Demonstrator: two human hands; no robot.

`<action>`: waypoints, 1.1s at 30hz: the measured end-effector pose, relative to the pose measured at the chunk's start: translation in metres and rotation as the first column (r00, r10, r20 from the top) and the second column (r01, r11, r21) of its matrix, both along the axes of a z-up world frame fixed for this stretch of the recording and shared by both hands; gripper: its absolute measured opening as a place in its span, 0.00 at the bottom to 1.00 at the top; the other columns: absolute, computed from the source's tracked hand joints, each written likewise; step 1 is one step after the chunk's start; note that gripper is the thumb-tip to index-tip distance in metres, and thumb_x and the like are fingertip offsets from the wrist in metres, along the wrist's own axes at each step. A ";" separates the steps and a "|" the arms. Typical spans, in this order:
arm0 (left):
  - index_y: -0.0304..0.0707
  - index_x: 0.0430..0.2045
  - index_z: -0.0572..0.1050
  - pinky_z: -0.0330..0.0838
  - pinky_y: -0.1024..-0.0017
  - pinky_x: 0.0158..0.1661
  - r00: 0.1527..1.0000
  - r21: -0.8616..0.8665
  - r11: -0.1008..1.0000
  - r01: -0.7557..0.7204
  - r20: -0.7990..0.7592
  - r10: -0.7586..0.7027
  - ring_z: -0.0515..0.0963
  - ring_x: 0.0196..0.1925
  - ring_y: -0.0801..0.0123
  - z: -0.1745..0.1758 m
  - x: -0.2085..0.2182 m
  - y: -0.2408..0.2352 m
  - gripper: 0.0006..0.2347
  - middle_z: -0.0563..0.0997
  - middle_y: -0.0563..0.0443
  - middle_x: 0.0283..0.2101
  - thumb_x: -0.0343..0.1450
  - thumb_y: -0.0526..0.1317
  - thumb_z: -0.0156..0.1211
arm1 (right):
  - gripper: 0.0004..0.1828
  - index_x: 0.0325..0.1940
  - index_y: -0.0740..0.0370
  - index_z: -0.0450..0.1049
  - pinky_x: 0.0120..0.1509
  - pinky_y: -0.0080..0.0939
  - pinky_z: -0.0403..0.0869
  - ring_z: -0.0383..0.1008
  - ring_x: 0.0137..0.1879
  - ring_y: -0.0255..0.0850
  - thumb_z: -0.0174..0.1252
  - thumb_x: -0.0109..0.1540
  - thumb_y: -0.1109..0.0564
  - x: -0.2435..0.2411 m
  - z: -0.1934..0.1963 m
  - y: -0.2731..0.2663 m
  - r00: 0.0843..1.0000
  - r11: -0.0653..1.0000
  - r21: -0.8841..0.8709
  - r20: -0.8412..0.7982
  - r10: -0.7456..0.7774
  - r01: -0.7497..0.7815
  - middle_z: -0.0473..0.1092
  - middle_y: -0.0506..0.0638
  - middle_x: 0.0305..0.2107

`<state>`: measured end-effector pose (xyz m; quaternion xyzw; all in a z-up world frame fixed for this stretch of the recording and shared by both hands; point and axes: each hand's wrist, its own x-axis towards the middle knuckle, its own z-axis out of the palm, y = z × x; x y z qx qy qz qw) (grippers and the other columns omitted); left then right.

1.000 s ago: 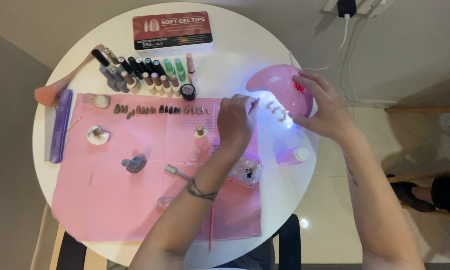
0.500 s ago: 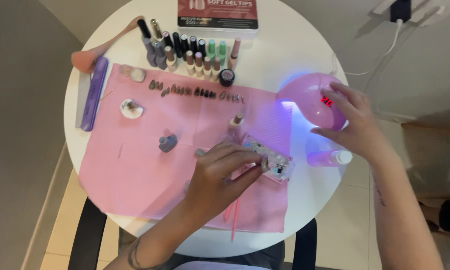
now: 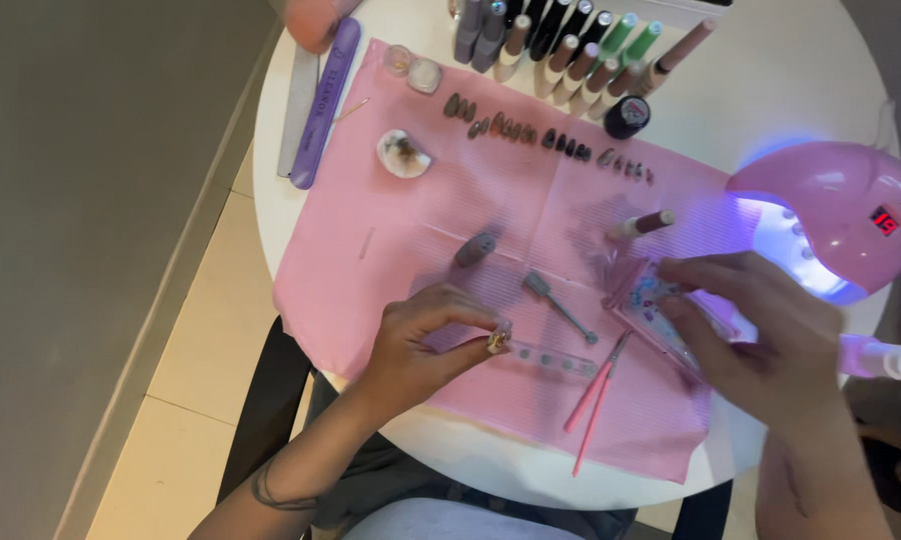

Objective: The person applies gel to a series of artificial nails using a brush, then places the nails under a UV lamp to cure them.

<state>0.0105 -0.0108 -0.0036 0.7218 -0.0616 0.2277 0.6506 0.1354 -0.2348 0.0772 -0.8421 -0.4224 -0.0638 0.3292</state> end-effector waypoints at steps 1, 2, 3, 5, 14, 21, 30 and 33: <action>0.38 0.27 0.76 0.73 0.76 0.40 0.999 -0.057 0.998 0.006 -0.035 -0.008 0.79 0.33 0.71 -0.006 -0.002 0.004 0.05 0.81 0.54 0.30 0.63 0.32 0.66 | 0.07 0.42 0.73 0.72 0.46 0.37 0.73 0.75 0.41 0.45 0.58 0.60 0.67 0.000 -0.007 0.018 0.995 0.995 0.018 -0.010 0.095 -0.095 0.73 0.59 0.37; 0.40 0.28 0.76 0.74 0.77 0.42 0.997 -0.116 0.993 0.011 -0.070 -0.019 0.80 0.35 0.72 -0.013 -0.003 0.008 0.06 0.81 0.54 0.31 0.62 0.32 0.67 | 0.08 0.41 0.70 0.73 0.48 0.37 0.75 0.75 0.41 0.44 0.58 0.59 0.65 -0.001 -0.015 0.036 0.982 0.982 0.037 -0.020 0.188 -0.187 0.73 0.58 0.37; 0.40 0.28 0.76 0.74 0.77 0.42 0.997 -0.118 0.993 0.006 -0.077 -0.015 0.80 0.35 0.72 -0.017 -0.005 0.010 0.06 0.81 0.54 0.31 0.62 0.32 0.67 | 0.08 0.41 0.70 0.73 0.48 0.37 0.75 0.75 0.41 0.44 0.58 0.59 0.65 0.000 -0.025 0.045 0.981 0.981 0.036 -0.027 0.192 -0.191 0.73 0.58 0.37; 0.38 0.27 0.76 0.75 0.75 0.44 0.995 -0.206 0.979 -0.014 -0.098 -0.007 0.80 0.36 0.71 -0.024 -0.005 0.013 0.07 0.81 0.51 0.32 0.61 0.30 0.68 | 0.22 0.58 0.59 0.66 0.38 0.36 0.68 0.66 0.32 0.37 0.60 0.60 0.57 0.004 -0.043 0.063 0.966 0.973 -0.043 -0.139 0.217 -0.225 0.70 0.47 0.33; 0.41 0.28 0.77 0.71 0.80 0.39 0.977 -0.180 0.974 -0.135 -0.186 0.100 0.77 0.33 0.76 -0.026 -0.005 0.019 0.06 0.80 0.56 0.30 0.62 0.34 0.68 | 0.10 0.45 0.62 0.73 0.29 0.28 0.64 0.63 0.25 0.32 0.61 0.59 0.62 0.013 -0.052 0.105 0.911 0.932 0.012 -0.205 0.357 -0.362 0.66 0.47 0.25; 0.44 0.26 0.79 0.73 0.71 0.42 0.965 -0.068 0.965 -0.251 -0.098 0.244 0.81 0.36 0.65 -0.028 0.002 0.017 0.06 0.82 0.57 0.31 0.60 0.33 0.68 | 0.11 0.40 0.67 0.76 0.30 0.33 0.69 0.65 0.22 0.37 0.63 0.54 0.68 0.008 -0.060 0.103 0.908 0.956 0.208 -0.325 0.265 -0.205 0.65 0.48 0.17; 0.37 0.24 0.75 0.66 0.62 0.57 0.939 0.300 0.890 -0.344 0.088 0.334 0.76 0.51 0.56 -0.030 0.006 0.010 0.04 0.78 0.45 0.49 0.62 0.31 0.65 | 0.10 0.41 0.66 0.75 0.32 0.37 0.70 0.67 0.22 0.40 0.62 0.56 0.68 0.004 -0.060 0.110 0.931 0.967 0.140 -0.274 0.243 -0.211 0.64 0.49 0.17; 0.33 0.23 0.74 0.66 0.62 0.57 0.935 0.340 0.871 -0.355 0.120 0.334 0.77 0.51 0.57 -0.029 0.006 0.009 0.04 0.77 0.42 0.49 0.62 0.29 0.65 | 0.10 0.41 0.66 0.75 0.31 0.38 0.70 0.69 0.22 0.41 0.62 0.56 0.67 0.003 -0.062 0.111 0.935 0.974 0.108 -0.277 0.223 -0.200 0.65 0.51 0.17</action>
